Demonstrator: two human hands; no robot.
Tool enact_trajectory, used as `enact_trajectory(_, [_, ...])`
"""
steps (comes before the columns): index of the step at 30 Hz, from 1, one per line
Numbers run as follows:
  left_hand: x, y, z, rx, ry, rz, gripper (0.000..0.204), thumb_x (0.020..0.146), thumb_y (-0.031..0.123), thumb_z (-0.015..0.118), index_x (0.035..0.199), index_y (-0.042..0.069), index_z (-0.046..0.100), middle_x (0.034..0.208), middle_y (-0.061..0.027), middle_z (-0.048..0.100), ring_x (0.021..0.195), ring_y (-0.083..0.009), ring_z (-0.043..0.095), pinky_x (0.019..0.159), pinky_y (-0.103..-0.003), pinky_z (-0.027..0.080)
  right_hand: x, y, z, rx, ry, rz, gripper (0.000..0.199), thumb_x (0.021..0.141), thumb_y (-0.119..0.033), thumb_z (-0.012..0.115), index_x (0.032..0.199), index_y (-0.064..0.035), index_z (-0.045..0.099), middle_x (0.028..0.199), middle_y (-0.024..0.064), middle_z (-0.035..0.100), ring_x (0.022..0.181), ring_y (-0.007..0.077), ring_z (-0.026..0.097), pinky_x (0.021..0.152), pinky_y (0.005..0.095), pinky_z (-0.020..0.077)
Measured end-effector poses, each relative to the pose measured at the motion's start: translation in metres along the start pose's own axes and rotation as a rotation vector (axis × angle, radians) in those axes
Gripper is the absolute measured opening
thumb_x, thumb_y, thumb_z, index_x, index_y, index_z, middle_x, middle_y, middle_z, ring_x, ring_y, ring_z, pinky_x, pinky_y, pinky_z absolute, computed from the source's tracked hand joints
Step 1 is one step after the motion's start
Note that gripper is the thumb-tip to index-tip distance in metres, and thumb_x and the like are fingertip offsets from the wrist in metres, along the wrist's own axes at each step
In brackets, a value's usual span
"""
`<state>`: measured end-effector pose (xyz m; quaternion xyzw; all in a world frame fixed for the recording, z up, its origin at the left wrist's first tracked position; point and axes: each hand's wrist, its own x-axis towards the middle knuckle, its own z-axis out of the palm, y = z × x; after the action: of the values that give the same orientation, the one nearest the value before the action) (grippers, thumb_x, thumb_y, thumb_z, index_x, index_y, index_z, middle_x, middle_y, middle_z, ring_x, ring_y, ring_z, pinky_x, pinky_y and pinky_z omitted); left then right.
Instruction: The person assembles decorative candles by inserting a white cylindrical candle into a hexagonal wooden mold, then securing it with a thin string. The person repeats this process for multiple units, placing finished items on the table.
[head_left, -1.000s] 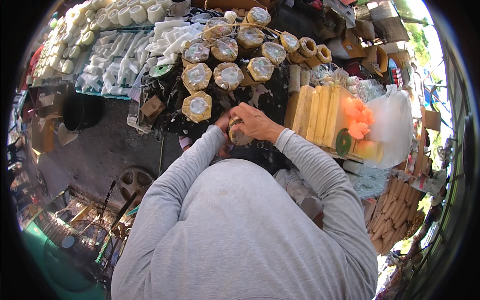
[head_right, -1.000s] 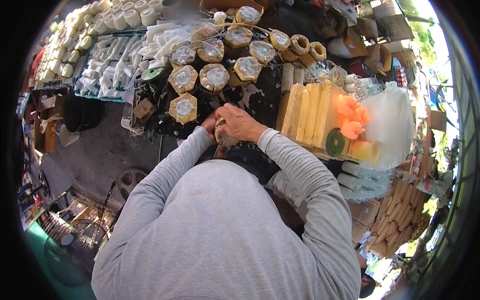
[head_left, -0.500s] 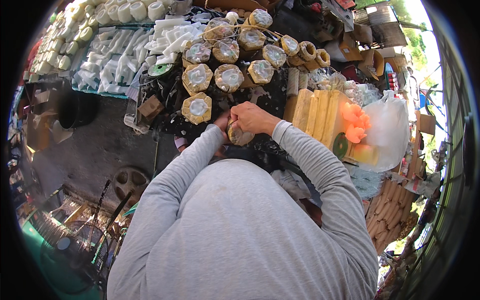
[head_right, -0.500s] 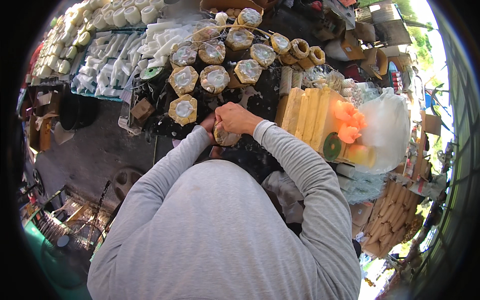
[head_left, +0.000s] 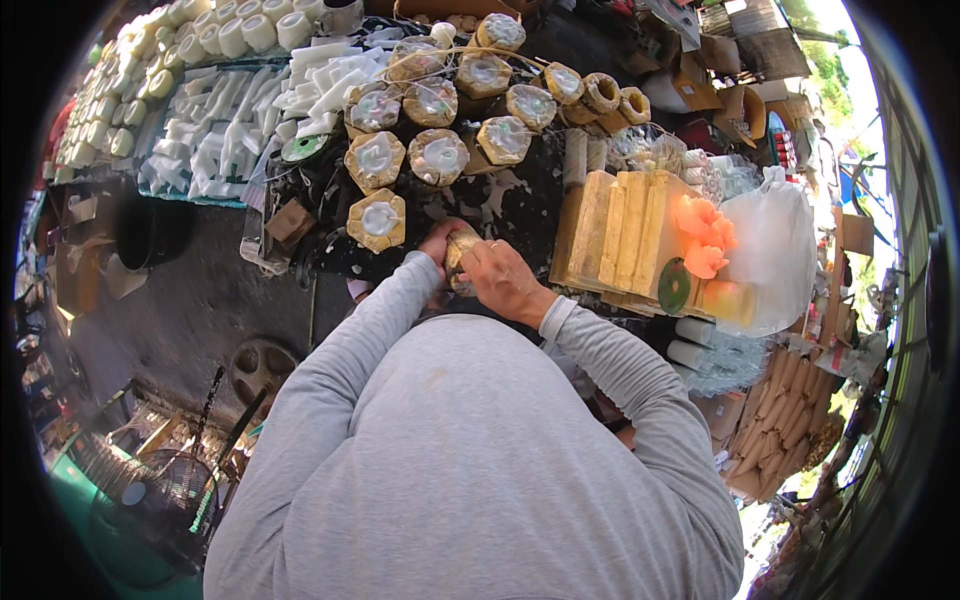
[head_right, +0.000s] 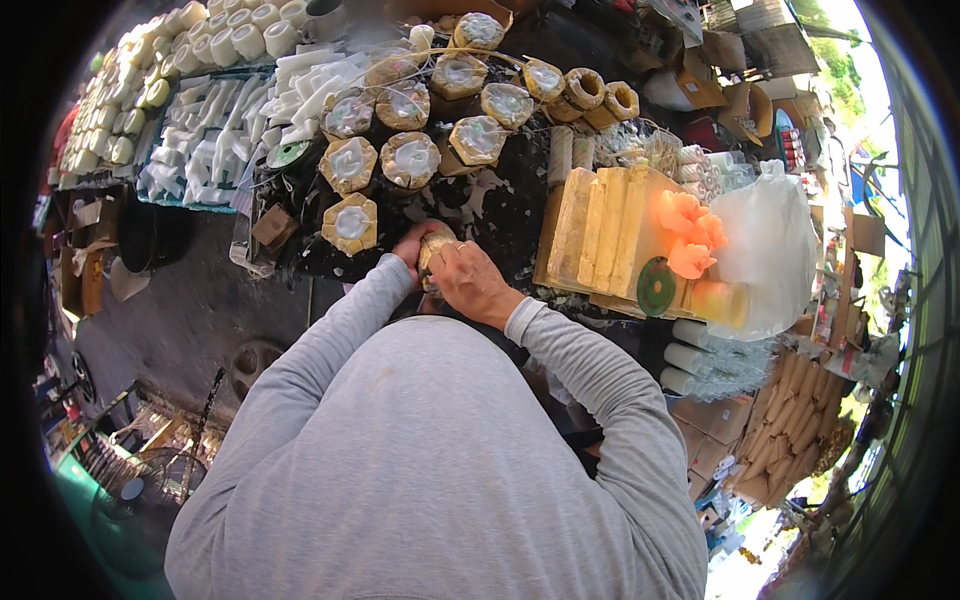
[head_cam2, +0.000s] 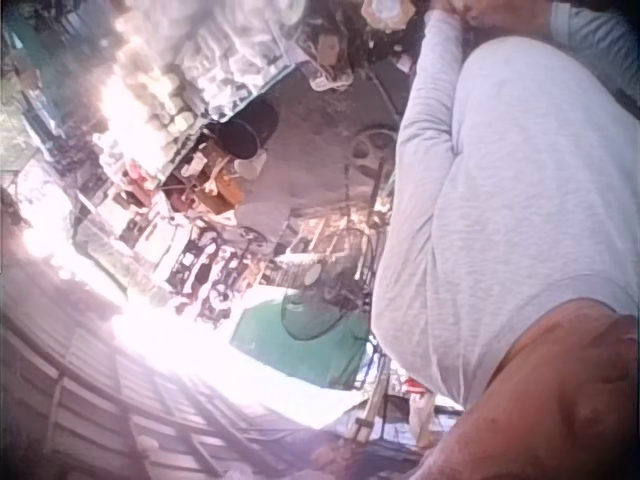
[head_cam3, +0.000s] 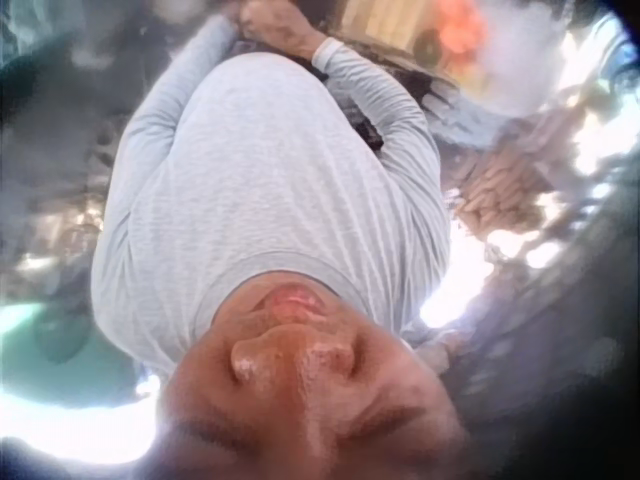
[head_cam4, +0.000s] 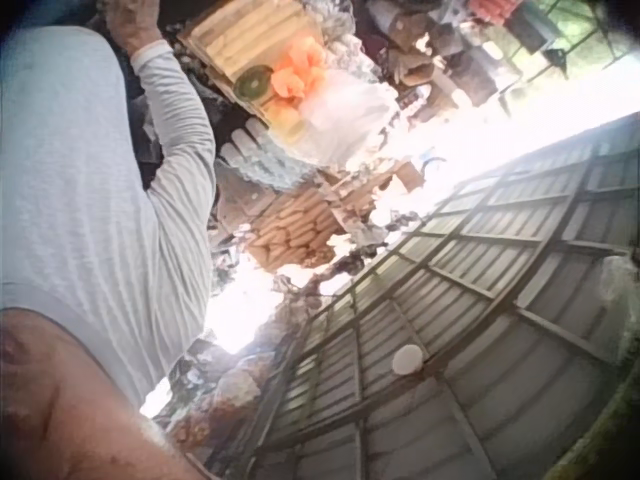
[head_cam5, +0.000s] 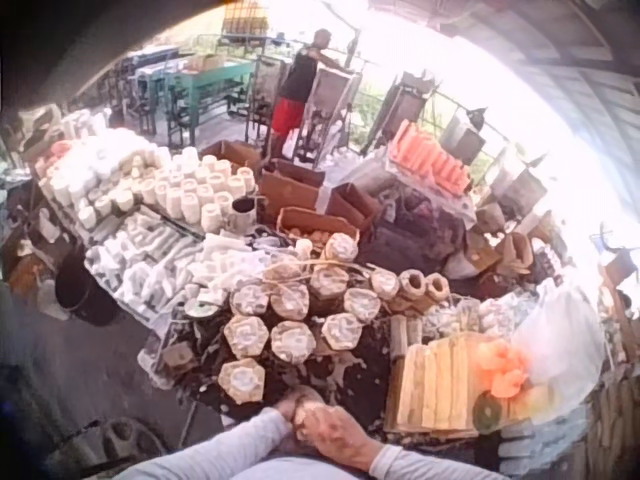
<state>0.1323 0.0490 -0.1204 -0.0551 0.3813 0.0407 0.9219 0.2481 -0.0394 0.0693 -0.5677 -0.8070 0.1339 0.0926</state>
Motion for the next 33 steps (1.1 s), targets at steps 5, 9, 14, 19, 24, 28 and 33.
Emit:
enact_trajectory(5, [-0.02,0.025,0.005,-0.209,-0.023,-0.045,0.052,0.095,0.055,0.065,0.126,0.015,0.074,0.13,-0.0096,0.076,0.12,-0.0362,0.07,0.109,-0.058,0.051,-0.049,0.011,0.016,0.106,-0.079,-0.147,0.02,0.09,-0.019,0.075,0.09,-0.0059,0.059,0.088,0.0136,0.059,0.086,0.0337,0.063,0.077,0.0457,0.0495])
enact_trajectory(9, [-0.03,0.029,0.012,-0.238,0.019,0.003,0.057,0.095,0.06,0.065,0.135,0.02,0.072,0.137,-0.0079,0.073,0.13,-0.0346,0.066,0.112,-0.059,0.048,-0.073,0.03,0.041,0.101,0.041,0.372,0.017,0.093,-0.015,0.07,0.096,-0.0049,0.056,0.094,0.0168,0.058,0.091,0.0406,0.063,0.077,0.0516,0.0538])
enact_trajectory(14, [-0.05,0.008,0.035,-0.13,0.149,0.039,0.074,0.1,0.076,0.046,0.146,0.02,0.063,0.148,-0.0084,0.066,0.131,-0.0386,0.065,0.113,-0.068,0.042,-0.045,0.072,0.055,0.016,0.367,0.561,0.018,0.097,-0.017,0.071,0.107,-0.0038,0.065,0.104,0.0166,0.065,0.093,0.0362,0.067,0.079,0.0466,0.0563])
enact_trajectory(19, [-0.094,-0.025,0.046,0.473,0.372,0.411,0.085,0.098,0.077,0.056,0.159,0.017,0.047,0.143,-0.0106,0.064,0.124,-0.0331,0.068,0.083,-0.059,0.063,-0.015,0.074,0.055,0.807,0.246,0.589,0.067,0.097,-0.041,0.079,0.148,-0.0023,0.059,0.137,0.0219,0.068,0.121,0.0338,0.07,0.102,0.0388,0.0554])
enact_trajectory(24, [-0.105,-0.032,0.052,0.727,0.303,0.636,0.091,0.09,0.031,0.089,0.16,0.009,0.037,0.143,-0.0165,0.06,0.119,-0.0296,0.07,0.083,-0.042,0.068,0.011,0.034,0.068,1.587,0.299,0.813,0.078,0.095,-0.047,0.078,0.149,0.0042,0.055,0.132,0.024,0.071,0.119,0.0296,0.07,0.1,0.0371,0.0569])
enact_trajectory(28, [-0.126,-0.04,0.042,0.671,0.214,0.565,0.074,0.096,0.03,0.083,0.153,0.008,0.04,0.138,-0.0155,0.061,0.113,-0.0289,0.073,0.082,-0.043,0.07,0.011,0.022,0.061,1.246,0.169,0.91,0.087,0.089,-0.052,0.08,0.148,0.0069,0.056,0.135,0.0264,0.07,0.122,0.0328,0.07,0.102,0.0391,0.0561])
enact_trajectory(33, [-0.129,-0.038,0.03,1.048,0.408,0.561,0.082,0.091,0.039,0.085,0.154,0.005,0.045,0.14,-0.0184,0.064,0.118,-0.0265,0.071,0.088,-0.039,0.065,0.001,0.032,0.054,1.217,0.043,0.843,0.092,0.085,-0.056,0.082,0.149,0.0053,0.057,0.136,0.0254,0.07,0.124,0.0322,0.07,0.103,0.0394,0.0562])
